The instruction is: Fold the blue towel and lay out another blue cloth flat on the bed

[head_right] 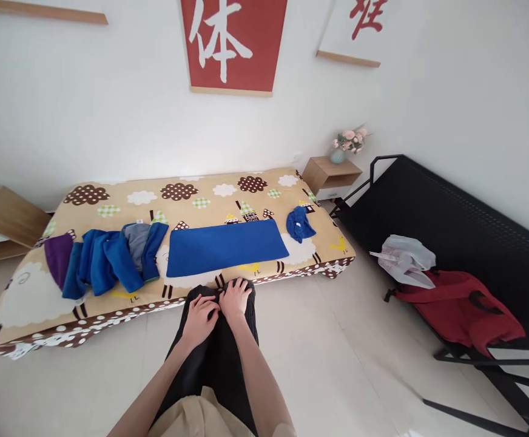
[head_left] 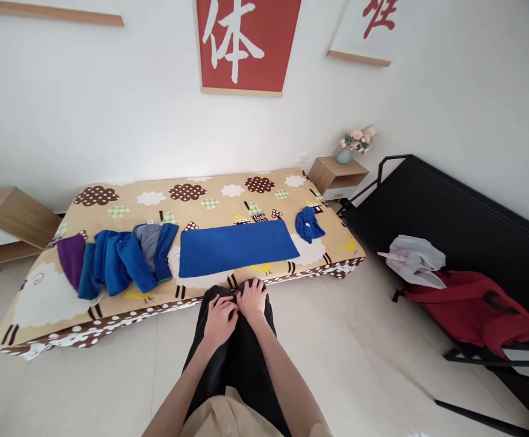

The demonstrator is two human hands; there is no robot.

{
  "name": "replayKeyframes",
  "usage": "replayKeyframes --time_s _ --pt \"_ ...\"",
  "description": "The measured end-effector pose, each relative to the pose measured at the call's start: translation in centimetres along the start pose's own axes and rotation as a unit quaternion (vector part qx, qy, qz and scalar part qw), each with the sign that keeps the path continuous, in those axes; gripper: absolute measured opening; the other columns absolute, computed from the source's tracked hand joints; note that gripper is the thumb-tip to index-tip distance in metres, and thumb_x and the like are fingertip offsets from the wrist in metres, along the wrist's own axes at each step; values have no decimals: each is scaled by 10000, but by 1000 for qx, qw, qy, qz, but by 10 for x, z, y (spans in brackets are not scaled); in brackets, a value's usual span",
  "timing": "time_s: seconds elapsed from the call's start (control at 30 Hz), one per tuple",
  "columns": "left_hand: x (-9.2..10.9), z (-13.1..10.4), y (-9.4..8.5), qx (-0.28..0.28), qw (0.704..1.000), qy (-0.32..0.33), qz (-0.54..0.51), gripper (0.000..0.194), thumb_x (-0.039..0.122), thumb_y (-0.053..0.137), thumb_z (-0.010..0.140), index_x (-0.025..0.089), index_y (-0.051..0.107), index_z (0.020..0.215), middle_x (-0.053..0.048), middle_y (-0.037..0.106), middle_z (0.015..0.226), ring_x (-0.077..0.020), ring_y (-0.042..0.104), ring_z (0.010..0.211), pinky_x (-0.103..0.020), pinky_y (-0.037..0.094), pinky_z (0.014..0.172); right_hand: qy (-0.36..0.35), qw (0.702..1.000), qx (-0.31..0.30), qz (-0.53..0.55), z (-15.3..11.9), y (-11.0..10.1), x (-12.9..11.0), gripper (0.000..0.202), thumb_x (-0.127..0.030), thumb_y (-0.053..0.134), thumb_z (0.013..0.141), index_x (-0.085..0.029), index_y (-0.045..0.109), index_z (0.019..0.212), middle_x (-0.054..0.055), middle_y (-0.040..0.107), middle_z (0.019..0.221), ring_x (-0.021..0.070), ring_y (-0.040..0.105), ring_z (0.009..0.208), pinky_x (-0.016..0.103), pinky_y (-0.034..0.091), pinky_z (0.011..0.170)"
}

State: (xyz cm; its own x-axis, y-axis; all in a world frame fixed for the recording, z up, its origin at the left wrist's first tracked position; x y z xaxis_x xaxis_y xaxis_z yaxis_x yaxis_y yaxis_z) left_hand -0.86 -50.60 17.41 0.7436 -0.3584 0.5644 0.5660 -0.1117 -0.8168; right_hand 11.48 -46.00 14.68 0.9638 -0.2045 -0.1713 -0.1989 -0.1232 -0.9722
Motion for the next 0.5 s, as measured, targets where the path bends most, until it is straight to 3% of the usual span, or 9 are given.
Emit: replayKeyframes --time_s 0.17,0.3,0.5 --pt "-5 16 2 2 995 -49 88 246 201 486 919 227 692 786 -85 767 939 -289 623 1083 -519 362 1005 -20 999 -41 -21 22 5 -16 379 -265 458 960 -44 712 1134 279 608 1234 401 545 1144 561 413 954" --pt "-8 48 6 -54 987 -64 137 249 209 491 897 211 695 755 -95 753 846 -309 610 1024 -500 376 911 -13 994 -112 -1 54 13 -16 355 -247 519 938 -56 702 1174 272 601 1277 381 571 1171 493 454 932" --pt "-14 94 22 -146 973 -91 152 276 219 455 903 199 730 898 -93 760 971 -273 652 1049 -436 411 931 54 960 -211 176 112 47 2 373 -288 636 861 -94 722 1169 259 643 1285 366 642 1172 433 493 946"
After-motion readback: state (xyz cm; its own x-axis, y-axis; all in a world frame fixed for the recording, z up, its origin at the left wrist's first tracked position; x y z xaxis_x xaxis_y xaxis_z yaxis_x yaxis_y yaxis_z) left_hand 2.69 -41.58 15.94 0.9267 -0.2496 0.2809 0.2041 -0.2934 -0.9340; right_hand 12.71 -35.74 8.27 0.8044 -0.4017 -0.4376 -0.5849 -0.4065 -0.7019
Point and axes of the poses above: each hand's wrist, its own z-axis towards the middle knuckle, its own y-axis out of the palm, x = y × z, the point moved 6 cm from there along z, towards the middle knuckle
